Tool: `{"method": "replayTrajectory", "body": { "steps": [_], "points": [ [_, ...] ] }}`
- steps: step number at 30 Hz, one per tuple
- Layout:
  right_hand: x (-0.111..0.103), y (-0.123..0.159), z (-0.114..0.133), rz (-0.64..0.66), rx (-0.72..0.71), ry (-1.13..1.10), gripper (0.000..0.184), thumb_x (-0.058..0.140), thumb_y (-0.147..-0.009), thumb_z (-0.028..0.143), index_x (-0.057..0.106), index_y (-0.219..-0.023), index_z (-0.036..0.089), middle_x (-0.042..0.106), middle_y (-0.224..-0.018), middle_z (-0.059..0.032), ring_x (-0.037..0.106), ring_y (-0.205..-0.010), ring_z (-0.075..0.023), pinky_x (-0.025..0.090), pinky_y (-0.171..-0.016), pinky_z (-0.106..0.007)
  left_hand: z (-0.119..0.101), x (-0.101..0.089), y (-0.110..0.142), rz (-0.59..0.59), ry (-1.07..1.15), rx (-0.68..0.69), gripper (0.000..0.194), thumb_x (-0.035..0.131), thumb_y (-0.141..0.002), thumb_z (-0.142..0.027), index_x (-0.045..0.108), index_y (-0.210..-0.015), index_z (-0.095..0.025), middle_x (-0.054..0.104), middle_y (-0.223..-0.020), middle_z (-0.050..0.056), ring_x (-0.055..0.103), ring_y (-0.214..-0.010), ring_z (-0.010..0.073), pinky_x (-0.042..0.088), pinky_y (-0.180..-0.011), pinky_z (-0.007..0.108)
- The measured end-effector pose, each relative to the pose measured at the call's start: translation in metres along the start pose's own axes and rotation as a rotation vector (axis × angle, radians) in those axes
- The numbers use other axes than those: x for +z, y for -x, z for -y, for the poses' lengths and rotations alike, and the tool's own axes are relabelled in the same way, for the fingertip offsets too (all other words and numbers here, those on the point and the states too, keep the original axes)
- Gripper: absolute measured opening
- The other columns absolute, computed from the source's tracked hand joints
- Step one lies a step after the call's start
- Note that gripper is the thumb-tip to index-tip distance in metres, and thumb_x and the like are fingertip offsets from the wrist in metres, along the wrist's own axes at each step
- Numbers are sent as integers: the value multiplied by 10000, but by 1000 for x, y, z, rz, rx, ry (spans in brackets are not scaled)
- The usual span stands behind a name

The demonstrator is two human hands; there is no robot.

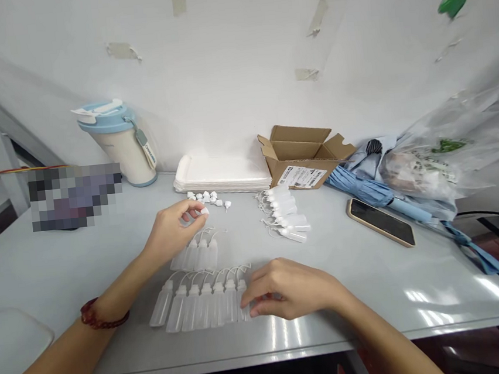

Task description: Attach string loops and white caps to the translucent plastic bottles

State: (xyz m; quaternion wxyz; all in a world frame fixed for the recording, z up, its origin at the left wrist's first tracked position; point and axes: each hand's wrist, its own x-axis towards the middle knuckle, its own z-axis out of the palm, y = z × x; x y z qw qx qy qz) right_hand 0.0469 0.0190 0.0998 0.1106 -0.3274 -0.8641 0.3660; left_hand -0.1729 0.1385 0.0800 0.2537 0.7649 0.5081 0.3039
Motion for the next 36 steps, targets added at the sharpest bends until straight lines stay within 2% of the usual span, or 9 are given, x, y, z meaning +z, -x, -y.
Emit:
{"method": "replayTrajectory", "body": {
  "steps": [8, 24, 27, 31, 36],
  "points": [
    [3, -2, 0, 12, 11, -5, 152, 589, -856, 219, 691, -955, 168, 654, -731, -5, 548, -614, -99, 404, -579, -200, -6, -1, 3, 33, 15, 3, 247, 541, -752, -402, 637, -848, -195, 647, -770, 19, 571, -716, 175, 454, -615, 261],
    [3, 0, -5, 50, 97, 32, 147, 548, -875, 192, 690, -909, 210, 713, -804, 18, 624, -677, -108, 416, -626, -203, -9, 3, 7, 74, 17, 32, 208, 557, -761, -377, 645, -835, -204, 634, -725, 9, 557, -676, 163, 446, -588, 247],
    [0, -1, -4, -26, 107, 111, 176, 501, -893, 171, 674, -910, 202, 685, -770, 3, 609, -668, -115, 400, -622, -208, -11, 3, 9, 90, 32, 29, 203, 560, -767, -376, 647, -828, -203, 636, -725, 9, 555, -669, 160, 444, -581, 242],
    [-3, -1, -8, -243, 184, 325, 207, 444, -923, 207, 637, -996, 191, 618, -747, -29, 549, -610, -125, 363, -578, -223, -15, 3, 15, 156, 92, 29, 202, 567, -777, -387, 648, -820, -207, 662, -789, 9, 554, -666, 154, 453, -590, 249],
    [1, -3, -20, -398, 173, 450, 223, 403, -934, 213, 597, -1035, 170, 592, -811, -67, 542, -682, -153, 383, -601, -243, -24, 4, 21, 261, 178, 56, 174, 575, -791, -377, 643, -813, -218, 659, -790, -13, 547, -644, 139, 455, -600, 249]
  ]
}}
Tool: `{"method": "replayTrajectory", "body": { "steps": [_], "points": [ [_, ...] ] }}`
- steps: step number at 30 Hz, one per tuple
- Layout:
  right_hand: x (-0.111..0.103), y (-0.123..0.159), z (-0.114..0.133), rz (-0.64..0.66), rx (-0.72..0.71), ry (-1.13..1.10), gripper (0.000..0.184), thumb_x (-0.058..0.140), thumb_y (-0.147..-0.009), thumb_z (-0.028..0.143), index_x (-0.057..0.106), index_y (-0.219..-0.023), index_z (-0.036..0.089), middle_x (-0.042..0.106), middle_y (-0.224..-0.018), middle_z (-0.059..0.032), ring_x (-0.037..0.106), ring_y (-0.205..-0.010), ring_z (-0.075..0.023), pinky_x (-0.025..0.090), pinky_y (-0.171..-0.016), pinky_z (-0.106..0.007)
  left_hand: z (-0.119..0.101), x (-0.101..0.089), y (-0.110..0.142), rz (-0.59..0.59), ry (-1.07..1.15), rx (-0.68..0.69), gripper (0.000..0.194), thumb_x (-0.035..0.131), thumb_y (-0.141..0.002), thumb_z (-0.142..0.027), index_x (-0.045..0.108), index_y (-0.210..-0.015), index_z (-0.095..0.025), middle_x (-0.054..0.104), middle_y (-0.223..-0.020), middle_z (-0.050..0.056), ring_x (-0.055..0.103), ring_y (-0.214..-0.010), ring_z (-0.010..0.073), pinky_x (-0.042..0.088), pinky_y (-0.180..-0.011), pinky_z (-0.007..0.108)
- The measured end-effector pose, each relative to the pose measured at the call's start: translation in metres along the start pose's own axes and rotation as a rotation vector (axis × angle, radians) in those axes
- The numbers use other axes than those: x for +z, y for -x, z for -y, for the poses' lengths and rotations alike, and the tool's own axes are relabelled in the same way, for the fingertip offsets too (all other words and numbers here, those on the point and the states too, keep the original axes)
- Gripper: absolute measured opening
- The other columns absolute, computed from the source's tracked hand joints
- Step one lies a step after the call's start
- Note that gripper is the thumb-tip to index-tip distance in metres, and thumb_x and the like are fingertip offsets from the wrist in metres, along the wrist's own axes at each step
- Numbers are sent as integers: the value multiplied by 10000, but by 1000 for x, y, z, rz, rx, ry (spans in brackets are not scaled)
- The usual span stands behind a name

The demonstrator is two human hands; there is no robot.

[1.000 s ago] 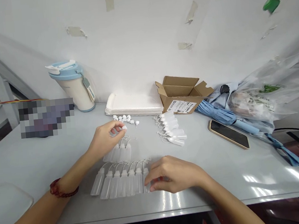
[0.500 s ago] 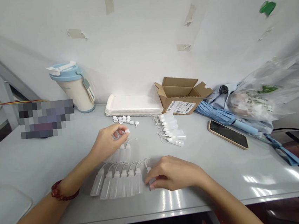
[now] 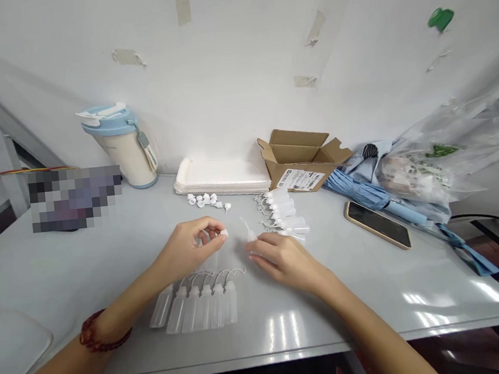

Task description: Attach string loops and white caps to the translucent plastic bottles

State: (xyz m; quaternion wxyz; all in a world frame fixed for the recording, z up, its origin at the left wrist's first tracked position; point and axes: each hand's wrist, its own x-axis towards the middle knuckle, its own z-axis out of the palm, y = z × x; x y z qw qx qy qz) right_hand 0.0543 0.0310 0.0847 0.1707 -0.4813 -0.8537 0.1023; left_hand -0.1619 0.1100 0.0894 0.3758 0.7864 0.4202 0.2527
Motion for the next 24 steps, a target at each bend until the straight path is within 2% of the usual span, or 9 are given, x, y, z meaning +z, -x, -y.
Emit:
{"method": "replayTrajectory", "body": {
  "steps": [5, 11, 17, 24],
  "points": [
    [9, -3, -3, -77, -32, -3, 224, 379, -924, 171, 601, -947, 154, 573, -800, -72, 522, -690, -159, 386, -591, -249, -4, 4, 3, 89, 21, 21, 192, 544, -826, -382, 656, -882, -237, 678, -853, -14, 576, -693, 153, 470, -635, 266],
    [13, -5, -1, -80, -45, -137, 192, 401, -886, 120, 577, -948, 165, 600, -892, -77, 550, -754, -154, 429, -653, -247, -1, 7, 3, 105, 91, 39, 256, 501, -853, -387, 658, -978, -228, 688, -999, 26, 619, -891, 201, 503, -753, 293],
    [14, -4, 5, -111, -101, -231, 197, 420, -839, 81, 580, -912, 167, 618, -871, -62, 561, -712, -141, 440, -626, -238, -3, 8, 3, 117, 117, 45, 239, 507, -858, -366, 648, -974, -211, 681, -992, 24, 614, -900, 192, 498, -777, 289],
    [16, -4, 5, -155, -94, -300, 219, 416, -824, 60, 576, -920, 177, 624, -903, -60, 577, -748, -143, 458, -648, -247, -2, 7, 4, 174, 144, 59, 225, 496, -875, -354, 645, -937, -197, 674, -945, 14, 603, -880, 186, 477, -788, 297]
  ]
}}
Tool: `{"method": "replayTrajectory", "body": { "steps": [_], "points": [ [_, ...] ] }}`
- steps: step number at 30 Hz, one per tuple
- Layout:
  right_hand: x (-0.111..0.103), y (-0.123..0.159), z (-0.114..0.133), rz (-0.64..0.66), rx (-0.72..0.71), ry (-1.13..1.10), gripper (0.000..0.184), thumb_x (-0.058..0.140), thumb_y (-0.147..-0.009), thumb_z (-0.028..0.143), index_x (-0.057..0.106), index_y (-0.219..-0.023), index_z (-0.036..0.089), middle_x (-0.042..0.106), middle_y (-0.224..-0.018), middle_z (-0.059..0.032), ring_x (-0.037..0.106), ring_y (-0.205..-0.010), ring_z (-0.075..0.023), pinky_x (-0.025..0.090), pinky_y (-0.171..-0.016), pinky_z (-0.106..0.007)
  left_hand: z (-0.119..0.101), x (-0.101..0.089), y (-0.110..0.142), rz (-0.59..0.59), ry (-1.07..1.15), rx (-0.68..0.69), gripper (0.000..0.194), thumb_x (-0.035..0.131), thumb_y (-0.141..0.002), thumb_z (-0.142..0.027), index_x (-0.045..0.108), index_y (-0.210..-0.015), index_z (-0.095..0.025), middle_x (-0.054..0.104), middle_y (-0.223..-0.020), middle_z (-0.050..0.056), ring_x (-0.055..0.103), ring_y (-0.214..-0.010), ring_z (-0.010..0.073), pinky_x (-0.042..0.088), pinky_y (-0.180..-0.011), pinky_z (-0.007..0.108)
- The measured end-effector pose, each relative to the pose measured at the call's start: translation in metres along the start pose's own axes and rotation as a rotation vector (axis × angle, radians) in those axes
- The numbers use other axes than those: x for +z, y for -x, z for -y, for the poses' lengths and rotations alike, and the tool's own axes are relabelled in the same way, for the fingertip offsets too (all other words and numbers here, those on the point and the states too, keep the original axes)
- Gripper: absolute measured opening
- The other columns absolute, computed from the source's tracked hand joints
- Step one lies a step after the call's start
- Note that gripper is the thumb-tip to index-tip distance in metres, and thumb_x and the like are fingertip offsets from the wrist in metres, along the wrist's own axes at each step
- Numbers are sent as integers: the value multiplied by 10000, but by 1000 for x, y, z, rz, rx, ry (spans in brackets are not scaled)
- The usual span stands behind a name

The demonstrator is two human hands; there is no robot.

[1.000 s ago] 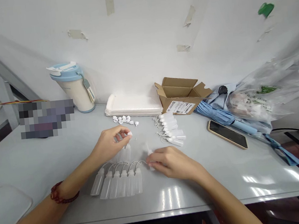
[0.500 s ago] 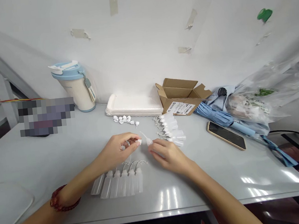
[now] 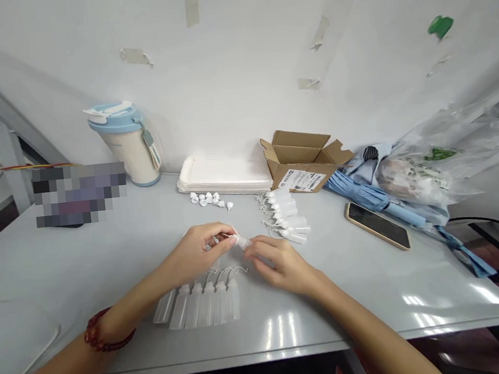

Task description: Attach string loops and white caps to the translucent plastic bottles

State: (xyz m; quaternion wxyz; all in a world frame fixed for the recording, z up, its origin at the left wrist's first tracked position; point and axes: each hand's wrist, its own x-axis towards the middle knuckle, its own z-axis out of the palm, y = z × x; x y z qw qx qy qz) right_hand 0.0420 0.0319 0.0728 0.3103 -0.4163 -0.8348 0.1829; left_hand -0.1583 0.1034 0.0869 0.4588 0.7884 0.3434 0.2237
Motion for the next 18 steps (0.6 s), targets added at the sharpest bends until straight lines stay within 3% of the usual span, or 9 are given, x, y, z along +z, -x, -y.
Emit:
{"method": "replayTrajectory", "body": {
  "steps": [9, 15, 18],
  "points": [
    [-2, 1, 6, 10, 35, -112, 213, 435, -782, 51, 580, -884, 169, 618, -841, -43, 538, -655, -125, 415, -570, -228, -4, 1, 1, 77, 39, -40, 240, 477, -883, -359, 647, -892, -190, 672, -902, 14, 597, -853, 188, 464, -750, 288],
    [-4, 1, 7, -9, 244, -255, 106, 483, -846, 164, 531, -936, 195, 597, -722, 11, 478, -570, -104, 373, -522, -210, -6, 2, 2, 75, 90, -40, 221, 493, -872, -352, 645, -861, -192, 665, -867, 6, 590, -808, 172, 458, -713, 267],
    [-4, -1, 8, -54, 325, -322, 74, 494, -867, 232, 510, -929, 196, 617, -779, -12, 505, -635, -121, 362, -539, -223, -7, 4, 3, 50, 126, -11, 192, 514, -855, -322, 651, -876, -189, 664, -883, 14, 591, -827, 171, 462, -734, 266]
  ]
}}
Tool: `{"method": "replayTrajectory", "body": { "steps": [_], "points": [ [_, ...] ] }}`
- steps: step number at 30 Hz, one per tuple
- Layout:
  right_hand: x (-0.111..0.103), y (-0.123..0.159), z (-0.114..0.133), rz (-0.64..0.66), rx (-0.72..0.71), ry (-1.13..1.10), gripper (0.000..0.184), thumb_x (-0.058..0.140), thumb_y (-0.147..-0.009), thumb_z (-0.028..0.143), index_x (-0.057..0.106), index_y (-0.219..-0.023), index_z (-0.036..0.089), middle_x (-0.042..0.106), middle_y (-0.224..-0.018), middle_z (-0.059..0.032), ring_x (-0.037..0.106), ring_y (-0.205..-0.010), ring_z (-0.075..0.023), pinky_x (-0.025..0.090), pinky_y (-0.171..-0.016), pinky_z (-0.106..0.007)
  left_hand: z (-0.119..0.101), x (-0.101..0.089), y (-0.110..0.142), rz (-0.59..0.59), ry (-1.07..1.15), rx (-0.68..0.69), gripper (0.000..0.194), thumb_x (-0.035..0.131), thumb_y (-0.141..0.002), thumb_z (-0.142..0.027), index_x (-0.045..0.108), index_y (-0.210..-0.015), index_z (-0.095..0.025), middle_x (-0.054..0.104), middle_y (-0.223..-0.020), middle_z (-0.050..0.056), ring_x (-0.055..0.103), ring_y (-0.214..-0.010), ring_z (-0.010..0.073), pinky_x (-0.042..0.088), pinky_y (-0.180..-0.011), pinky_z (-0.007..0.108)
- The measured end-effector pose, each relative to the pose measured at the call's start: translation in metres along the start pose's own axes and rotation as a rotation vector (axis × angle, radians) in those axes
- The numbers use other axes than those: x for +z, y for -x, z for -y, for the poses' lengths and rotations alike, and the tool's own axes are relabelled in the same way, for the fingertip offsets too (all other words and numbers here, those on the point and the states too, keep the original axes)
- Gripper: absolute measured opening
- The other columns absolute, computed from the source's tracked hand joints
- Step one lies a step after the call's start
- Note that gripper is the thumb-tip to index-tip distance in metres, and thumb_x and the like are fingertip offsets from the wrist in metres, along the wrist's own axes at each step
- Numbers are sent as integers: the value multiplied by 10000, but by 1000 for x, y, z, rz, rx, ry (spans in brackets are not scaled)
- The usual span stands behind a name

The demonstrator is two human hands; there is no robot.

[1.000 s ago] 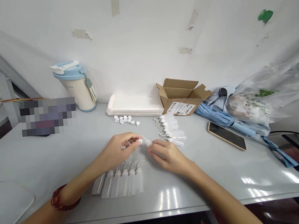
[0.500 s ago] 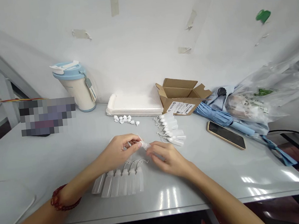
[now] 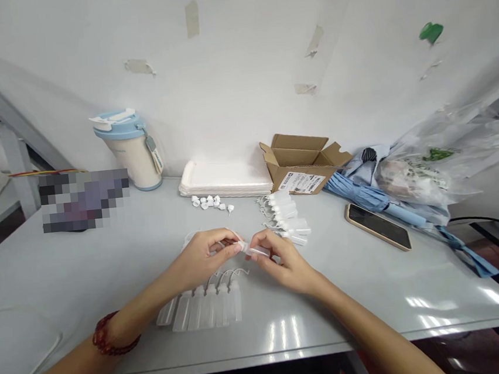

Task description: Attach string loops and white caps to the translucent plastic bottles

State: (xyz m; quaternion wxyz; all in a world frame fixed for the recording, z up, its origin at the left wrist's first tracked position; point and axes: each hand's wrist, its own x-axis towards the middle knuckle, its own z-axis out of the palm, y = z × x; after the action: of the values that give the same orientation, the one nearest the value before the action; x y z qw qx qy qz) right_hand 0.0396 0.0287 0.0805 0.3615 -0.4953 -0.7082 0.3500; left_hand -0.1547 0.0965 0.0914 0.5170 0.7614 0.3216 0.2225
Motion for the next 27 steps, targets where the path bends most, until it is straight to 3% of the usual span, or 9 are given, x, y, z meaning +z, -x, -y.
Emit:
{"method": "replayTrajectory", "body": {
  "steps": [4, 8, 14, 22, 27],
  "points": [
    [1, -3, 2, -11, 75, -196, 111, 491, -890, 303, 481, -926, 199, 632, -832, -33, 527, -697, -134, 341, -553, -234, -2, 1, 0, -41, 51, 27, 173, 557, -822, -296, 653, -913, -185, 653, -943, 27, 587, -867, 173, 464, -780, 272],
    [4, -4, 3, 25, 103, -372, 159, 480, -906, 361, 443, -934, 208, 628, -813, -28, 502, -662, -126, 307, -550, -239, -1, 2, -1, -29, 114, -9, 210, 530, -848, -345, 633, -937, -185, 647, -881, 16, 579, -786, 154, 466, -704, 250],
    [5, -3, 2, 26, 129, -355, 173, 475, -912, 381, 440, -935, 213, 619, -831, -31, 482, -672, -125, 294, -549, -240, -2, 2, -2, 17, 64, -104, 321, 444, -887, -380, 626, -747, -156, 619, -690, 3, 529, -607, 121, 430, -571, 223],
    [5, -6, -4, 31, 187, -421, 229, 494, -893, 417, 419, -975, 217, 591, -708, 18, 369, -508, -86, 277, -486, -217, -6, 0, 0, 68, 69, -87, 220, 536, -821, -348, 632, -909, -171, 614, -722, -6, 522, -627, 121, 423, -566, 213],
    [6, -5, -4, 26, 160, -369, 216, 465, -907, 407, 412, -999, 218, 587, -726, 12, 395, -532, -92, 299, -497, -216, -4, 2, -2, 64, 9, -73, 311, 459, -861, -403, 654, -783, -173, 640, -717, 4, 549, -616, 130, 432, -557, 218]
  ]
}}
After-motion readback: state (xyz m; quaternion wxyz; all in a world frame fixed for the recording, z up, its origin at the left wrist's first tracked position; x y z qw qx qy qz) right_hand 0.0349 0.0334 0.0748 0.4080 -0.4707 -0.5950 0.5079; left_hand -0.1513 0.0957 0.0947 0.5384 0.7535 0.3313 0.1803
